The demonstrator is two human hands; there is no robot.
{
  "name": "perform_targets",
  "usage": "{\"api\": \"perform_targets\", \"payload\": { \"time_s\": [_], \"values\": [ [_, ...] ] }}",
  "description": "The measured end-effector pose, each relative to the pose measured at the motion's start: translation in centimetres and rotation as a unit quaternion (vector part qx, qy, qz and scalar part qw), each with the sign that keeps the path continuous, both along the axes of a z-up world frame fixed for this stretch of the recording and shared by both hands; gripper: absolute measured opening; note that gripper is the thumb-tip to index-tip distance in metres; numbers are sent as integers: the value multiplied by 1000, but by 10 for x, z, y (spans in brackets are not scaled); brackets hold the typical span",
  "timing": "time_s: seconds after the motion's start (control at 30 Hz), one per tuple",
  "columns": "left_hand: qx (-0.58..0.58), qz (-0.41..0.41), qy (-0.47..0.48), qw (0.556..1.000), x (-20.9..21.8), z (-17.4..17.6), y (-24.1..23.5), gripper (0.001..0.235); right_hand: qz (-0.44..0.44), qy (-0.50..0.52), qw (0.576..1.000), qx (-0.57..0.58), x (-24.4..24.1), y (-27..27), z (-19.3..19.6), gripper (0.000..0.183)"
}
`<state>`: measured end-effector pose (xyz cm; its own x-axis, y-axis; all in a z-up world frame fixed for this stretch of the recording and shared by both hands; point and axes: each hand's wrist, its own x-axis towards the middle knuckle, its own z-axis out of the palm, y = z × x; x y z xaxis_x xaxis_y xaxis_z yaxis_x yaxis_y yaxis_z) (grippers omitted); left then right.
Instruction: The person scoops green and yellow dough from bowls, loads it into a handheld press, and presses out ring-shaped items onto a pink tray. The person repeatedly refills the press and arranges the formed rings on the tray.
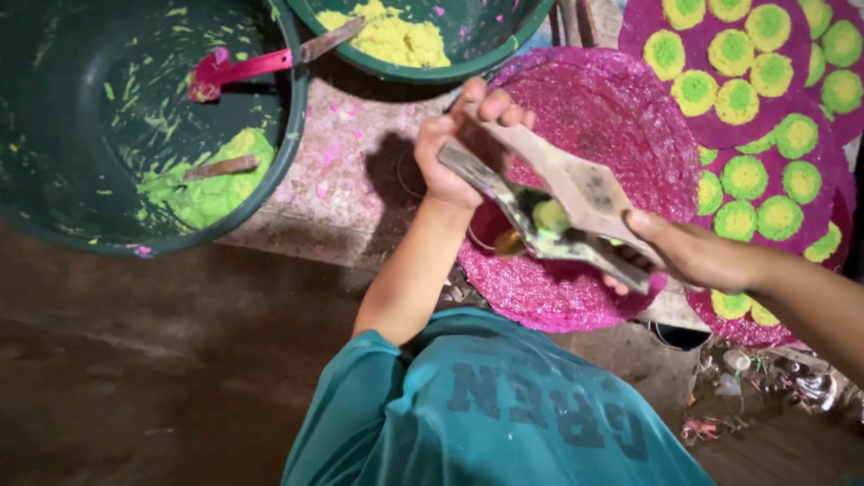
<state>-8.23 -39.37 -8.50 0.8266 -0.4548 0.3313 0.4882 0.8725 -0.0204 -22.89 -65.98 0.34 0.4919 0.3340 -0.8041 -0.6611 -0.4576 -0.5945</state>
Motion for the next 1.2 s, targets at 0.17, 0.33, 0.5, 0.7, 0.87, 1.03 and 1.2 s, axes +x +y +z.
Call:
{"api": "perform_targets", "payload": {
  "time_s": [0.17, 0.33, 0.5, 0.7, 0.87, 1.03, 1.2],
  "values": [
    [-69, -7, -14, 998, 20, -18, 14, 25, 66, -38, 977, -201, 14, 36, -2, 93],
    [-69, 0, 5, 998, 17, -37, 21, 25, 9, -52, 991, -125, 15, 56, -2, 88],
    [-93, -7, 40, 995, 6, -48, -3, 27, -14, -31, 985, -170, 13, 48, 3, 85],
    [-92, -13, -3, 996, 28, -43, -18, 32, 10, -143, 960, -242, 18, 47, 6, 68],
    [-27, -1, -40, 999, 44, -29, 5, 24, -6, -210, 959, -193, 23, 66, -7, 59],
    [-12, 14, -40, 999, 38, -25, 23, 24, -14, -181, 975, -130, 14, 71, -25, 64],
    [8, 26, 0, 1000, 11, -48, 12, 31, -35, -96, 988, -115, -5, 43, -43, 76]
  ]
}}
